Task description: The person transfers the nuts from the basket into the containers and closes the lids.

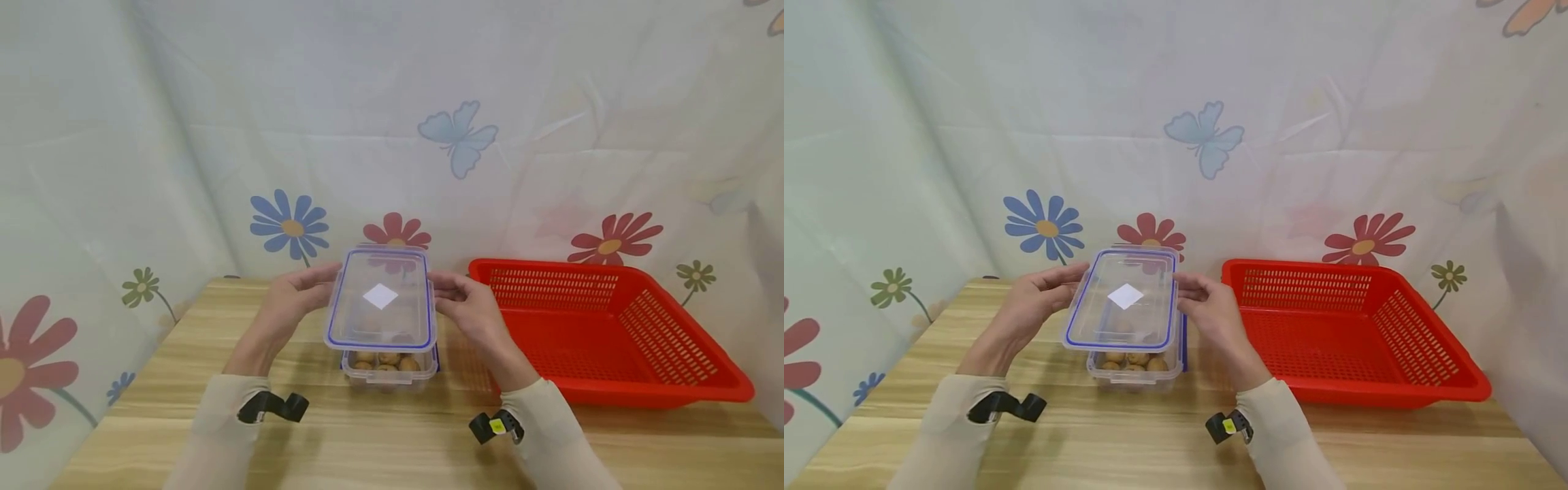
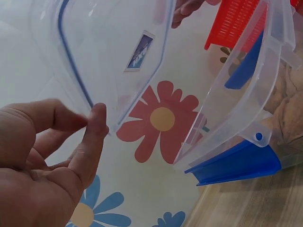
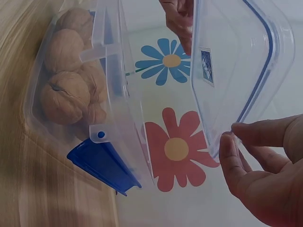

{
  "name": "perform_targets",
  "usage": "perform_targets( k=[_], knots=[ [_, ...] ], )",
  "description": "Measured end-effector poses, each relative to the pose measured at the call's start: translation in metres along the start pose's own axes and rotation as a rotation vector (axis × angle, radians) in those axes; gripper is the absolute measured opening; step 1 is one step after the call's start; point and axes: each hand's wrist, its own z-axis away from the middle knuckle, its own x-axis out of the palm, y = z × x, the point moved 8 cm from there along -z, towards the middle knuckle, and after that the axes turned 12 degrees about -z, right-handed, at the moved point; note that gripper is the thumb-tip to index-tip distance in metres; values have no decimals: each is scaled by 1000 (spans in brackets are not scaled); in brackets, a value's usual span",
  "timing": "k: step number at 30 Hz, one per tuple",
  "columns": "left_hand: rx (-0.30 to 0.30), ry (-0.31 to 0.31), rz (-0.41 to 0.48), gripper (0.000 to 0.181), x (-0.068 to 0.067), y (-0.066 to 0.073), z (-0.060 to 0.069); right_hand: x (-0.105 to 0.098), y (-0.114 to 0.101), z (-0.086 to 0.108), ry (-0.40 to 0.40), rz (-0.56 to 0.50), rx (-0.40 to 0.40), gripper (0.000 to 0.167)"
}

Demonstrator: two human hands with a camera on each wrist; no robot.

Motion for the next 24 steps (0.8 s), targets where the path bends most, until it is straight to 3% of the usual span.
perform_targets(
  k=[10,17,20,24],
  knots=[
    [64,16,-13,49,2,1,-2,-4,2,1,17,-20,10,34],
    [132,89,-13,42,2,7,-1,-7,-1,3,49,-30,-29,37],
    [152,129,-2,36,1,8,1,-7,-3,4,59,-23,-50,30],
    [155,198,-63,33,-2,9,3,-8,-4,3,73,-22,-81,29]
  ],
)
